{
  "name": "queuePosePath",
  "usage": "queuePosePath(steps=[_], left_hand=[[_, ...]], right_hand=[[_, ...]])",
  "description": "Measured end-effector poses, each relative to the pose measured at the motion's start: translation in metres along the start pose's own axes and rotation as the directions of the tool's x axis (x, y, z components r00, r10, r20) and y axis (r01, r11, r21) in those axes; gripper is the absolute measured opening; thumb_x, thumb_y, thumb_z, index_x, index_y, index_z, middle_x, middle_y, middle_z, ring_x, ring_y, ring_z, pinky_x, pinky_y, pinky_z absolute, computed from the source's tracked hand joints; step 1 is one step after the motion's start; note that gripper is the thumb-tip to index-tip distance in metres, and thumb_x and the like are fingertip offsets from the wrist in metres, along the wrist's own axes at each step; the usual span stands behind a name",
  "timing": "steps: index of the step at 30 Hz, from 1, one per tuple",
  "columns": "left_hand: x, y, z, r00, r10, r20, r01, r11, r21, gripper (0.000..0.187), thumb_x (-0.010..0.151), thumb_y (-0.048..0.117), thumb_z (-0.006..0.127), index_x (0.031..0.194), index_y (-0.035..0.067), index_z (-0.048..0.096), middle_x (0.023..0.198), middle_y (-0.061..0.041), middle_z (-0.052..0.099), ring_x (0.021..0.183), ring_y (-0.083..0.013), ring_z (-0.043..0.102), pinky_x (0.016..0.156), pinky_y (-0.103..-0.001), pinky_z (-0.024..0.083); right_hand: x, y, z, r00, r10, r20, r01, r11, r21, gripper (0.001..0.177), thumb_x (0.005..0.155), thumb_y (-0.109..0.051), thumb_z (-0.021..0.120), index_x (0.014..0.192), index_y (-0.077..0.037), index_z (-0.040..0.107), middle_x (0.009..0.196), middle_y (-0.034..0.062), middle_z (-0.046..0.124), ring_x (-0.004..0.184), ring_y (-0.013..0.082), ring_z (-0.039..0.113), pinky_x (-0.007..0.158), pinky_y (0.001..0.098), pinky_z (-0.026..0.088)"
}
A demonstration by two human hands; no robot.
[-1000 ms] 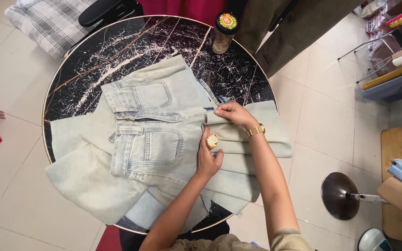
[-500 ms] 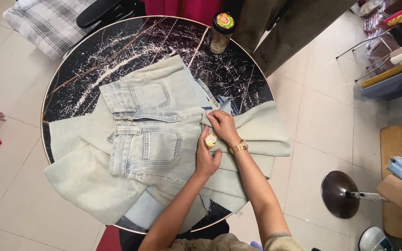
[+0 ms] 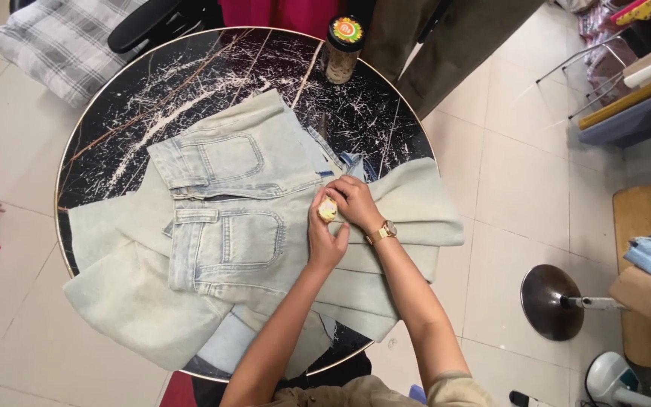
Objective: The person is pleating and arranging a piece of light-colored denim fabric on a round table while holding a small snack.
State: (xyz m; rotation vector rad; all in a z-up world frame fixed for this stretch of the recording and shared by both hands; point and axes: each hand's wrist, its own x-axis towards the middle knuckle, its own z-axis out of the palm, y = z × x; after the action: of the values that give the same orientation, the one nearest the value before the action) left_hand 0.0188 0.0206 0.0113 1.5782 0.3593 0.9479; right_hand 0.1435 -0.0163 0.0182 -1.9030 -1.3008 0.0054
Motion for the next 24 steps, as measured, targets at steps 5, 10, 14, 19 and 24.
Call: queuePosePath(steps=[5, 10, 14, 19, 24], left_hand=[[-0.003, -0.004, 0.003, 1.000, -0.029, 0.013, 0.028, 1.000, 0.012, 0.070, 0.064, -0.001, 0.055, 0.129, -0.007, 0.029, 0.130, -0.024, 0.033, 0.121, -0.0395, 0.035, 0.101, -0.041, 0.032], [-0.003, -0.004, 0.004, 0.999, -0.042, 0.006, 0.043, 0.999, -0.009, 0.070, 0.063, -0.004, 0.055, 0.128, -0.007, 0.029, 0.130, -0.024, 0.033, 0.120, -0.0412, 0.036, 0.100, -0.041, 0.032], [-0.005, -0.009, 0.007, 0.999, -0.045, -0.015, 0.044, 0.999, -0.009, 0.068, 0.063, -0.004, 0.055, 0.127, -0.007, 0.031, 0.131, -0.023, 0.034, 0.119, -0.0398, 0.037, 0.099, -0.040, 0.033], [-0.005, -0.007, 0.006, 0.998, -0.053, -0.018, 0.053, 0.999, -0.012, 0.067, 0.063, -0.005, 0.055, 0.126, -0.007, 0.032, 0.130, -0.024, 0.034, 0.119, -0.0396, 0.038, 0.099, -0.040, 0.033], [-0.005, -0.010, 0.007, 0.999, -0.020, -0.025, 0.021, 0.999, 0.025, 0.067, 0.063, -0.005, 0.055, 0.126, -0.007, 0.033, 0.128, -0.025, 0.037, 0.117, -0.0412, 0.039, 0.098, -0.040, 0.034]], right_hand=[[0.002, -0.008, -0.034, 0.999, 0.019, 0.043, -0.009, 0.972, -0.236, 0.016, 0.083, -0.028, 0.060, 0.079, -0.013, 0.063, 0.064, 0.0077, 0.060, 0.068, 0.0277, 0.059, 0.073, 0.0379, 0.042], [-0.006, 0.033, -0.084, 0.999, 0.042, -0.011, -0.041, 0.832, -0.554, 0.027, 0.084, -0.037, 0.057, 0.067, -0.016, 0.060, 0.055, 0.0045, 0.059, 0.062, 0.0238, 0.057, 0.077, 0.0384, 0.035], [-0.024, 0.089, -0.121, 0.986, 0.080, -0.147, -0.160, 0.708, -0.688, 0.031, 0.085, -0.040, 0.060, 0.065, -0.017, 0.059, 0.051, 0.0020, 0.054, 0.061, 0.0212, 0.054, 0.072, 0.0351, 0.036], [-0.054, 0.127, -0.133, 0.881, 0.342, -0.327, -0.472, 0.691, -0.548, 0.025, 0.086, -0.041, 0.059, 0.077, -0.018, 0.063, 0.064, 0.0018, 0.056, 0.073, 0.0232, 0.054, 0.069, 0.0382, 0.042], [-0.066, 0.130, -0.128, 0.759, 0.543, -0.359, -0.560, 0.826, 0.066, 0.031, 0.085, -0.013, 0.039, 0.108, -0.007, 0.060, 0.105, 0.0209, 0.054, 0.108, 0.0364, 0.046, 0.097, 0.0419, 0.031]])
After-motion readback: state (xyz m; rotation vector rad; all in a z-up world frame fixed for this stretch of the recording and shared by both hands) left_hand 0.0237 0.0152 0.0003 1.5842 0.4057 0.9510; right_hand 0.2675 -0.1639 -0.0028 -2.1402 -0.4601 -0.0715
